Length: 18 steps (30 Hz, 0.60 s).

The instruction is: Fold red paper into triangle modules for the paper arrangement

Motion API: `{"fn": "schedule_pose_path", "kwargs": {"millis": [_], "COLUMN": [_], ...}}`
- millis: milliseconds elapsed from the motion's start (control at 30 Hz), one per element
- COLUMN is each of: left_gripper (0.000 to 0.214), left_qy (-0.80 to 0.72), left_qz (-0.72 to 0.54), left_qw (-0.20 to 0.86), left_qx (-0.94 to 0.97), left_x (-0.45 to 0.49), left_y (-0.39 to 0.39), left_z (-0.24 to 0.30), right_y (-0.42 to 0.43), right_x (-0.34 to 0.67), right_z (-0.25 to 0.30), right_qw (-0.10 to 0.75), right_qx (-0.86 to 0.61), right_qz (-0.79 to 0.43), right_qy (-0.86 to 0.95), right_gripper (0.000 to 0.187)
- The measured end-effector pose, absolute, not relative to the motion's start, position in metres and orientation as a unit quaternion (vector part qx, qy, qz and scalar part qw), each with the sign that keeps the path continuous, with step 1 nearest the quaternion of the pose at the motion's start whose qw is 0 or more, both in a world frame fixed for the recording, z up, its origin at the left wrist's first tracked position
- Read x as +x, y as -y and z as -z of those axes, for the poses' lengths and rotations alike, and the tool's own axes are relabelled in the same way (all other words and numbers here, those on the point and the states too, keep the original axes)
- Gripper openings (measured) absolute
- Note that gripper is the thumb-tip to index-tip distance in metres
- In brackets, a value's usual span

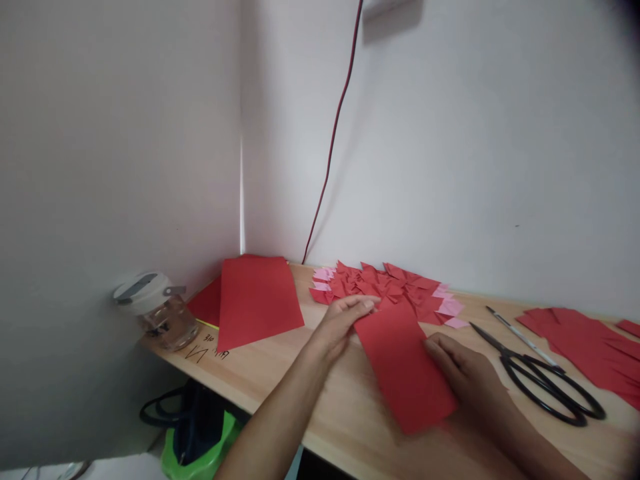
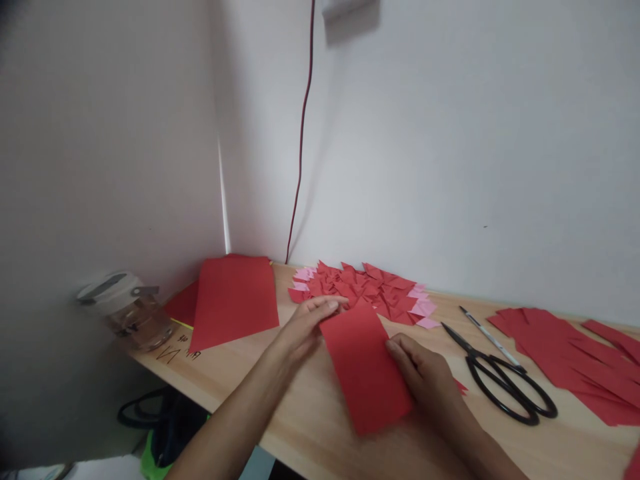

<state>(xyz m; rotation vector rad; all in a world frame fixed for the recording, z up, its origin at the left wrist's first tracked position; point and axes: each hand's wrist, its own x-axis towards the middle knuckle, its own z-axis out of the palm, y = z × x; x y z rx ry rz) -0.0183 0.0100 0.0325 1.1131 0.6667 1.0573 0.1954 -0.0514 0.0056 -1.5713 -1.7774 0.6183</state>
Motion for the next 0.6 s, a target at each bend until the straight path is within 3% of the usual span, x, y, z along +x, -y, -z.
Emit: {"fn": "schedule_pose_path", "kwargs": {"millis": [133, 233, 367, 600], "left_gripper": [0.047, 0.046, 0.043, 0.036], "left_qy": [-0.392, -0.378, -0.333, -0.311], "left_qz": [-0.343, -0.249, -0.182, -0.244], "left_qw": [0.545, 0.484, 0.531, 0.581], "left_qx": [0.657, 0.749, 0.758, 0.711], "left_x": [-0.032, -0.025, -0.012, -0.004], "left_y": [-0.021, -0.025, -0.030, -0.035], "left_z": [-0.052, -0.058, -0.055, -0.034], "right_y": [0.050, 0.051, 0.052, 0.048], "right_x": [0.195, 0.192, 0.191, 0.197], "right_z": [-0.002, -0.004, -0.004, -0.004], "right_qw": [0.296, 0.275, 0.253, 0.255], "right_qx": [-0.579, -0.564, -0.564, -0.552], "right_qz": [-0.272, -0.298, -0.311, -0.336], "right_qy": [0.709, 0.719, 0.722, 0.719], "right_gripper": [0.042, 0.041, 0.041, 0.041]}}
